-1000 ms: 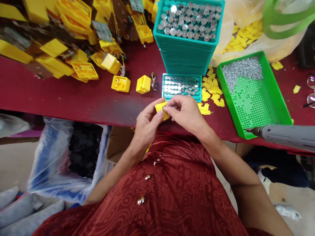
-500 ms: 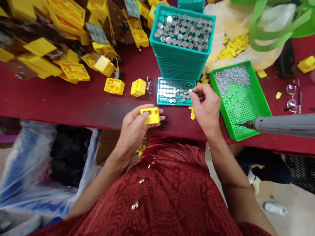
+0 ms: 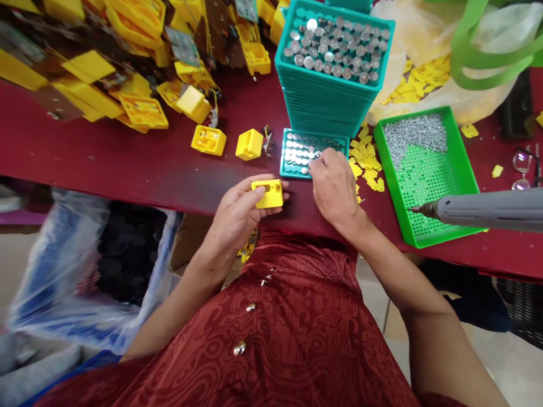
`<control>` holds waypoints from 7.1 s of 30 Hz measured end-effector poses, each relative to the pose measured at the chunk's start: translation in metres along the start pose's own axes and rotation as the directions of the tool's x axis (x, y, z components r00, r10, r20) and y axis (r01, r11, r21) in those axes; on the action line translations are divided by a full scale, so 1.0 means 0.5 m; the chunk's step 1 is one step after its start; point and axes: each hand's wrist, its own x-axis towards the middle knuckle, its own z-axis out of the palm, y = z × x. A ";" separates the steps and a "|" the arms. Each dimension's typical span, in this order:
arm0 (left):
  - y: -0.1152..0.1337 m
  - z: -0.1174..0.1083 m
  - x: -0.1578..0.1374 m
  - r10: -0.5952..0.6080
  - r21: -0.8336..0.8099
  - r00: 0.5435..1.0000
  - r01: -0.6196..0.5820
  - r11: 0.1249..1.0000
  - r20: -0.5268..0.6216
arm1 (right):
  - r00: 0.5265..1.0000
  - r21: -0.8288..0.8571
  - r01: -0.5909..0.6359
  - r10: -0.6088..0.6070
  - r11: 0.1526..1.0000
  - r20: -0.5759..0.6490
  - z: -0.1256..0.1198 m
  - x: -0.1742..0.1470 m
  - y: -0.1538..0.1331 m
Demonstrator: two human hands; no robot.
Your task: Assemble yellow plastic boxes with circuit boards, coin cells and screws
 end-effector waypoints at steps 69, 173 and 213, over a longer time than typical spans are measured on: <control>0.006 0.021 -0.006 -0.225 -0.106 0.964 0.241 0.965 0.143 | 0.959 0.418 0.222 -0.118 0.881 -0.259 -0.041 -0.096 -0.053; 0.003 -0.017 0.010 0.009 0.054 0.998 -0.006 0.999 -0.055 | 0.993 -0.283 0.116 -0.119 0.952 0.008 0.025 -0.077 -0.045; -0.029 0.012 0.000 0.166 0.404 0.978 -0.204 0.892 0.126 | 0.953 0.700 -0.304 0.192 0.646 0.236 -0.032 -0.038 -0.074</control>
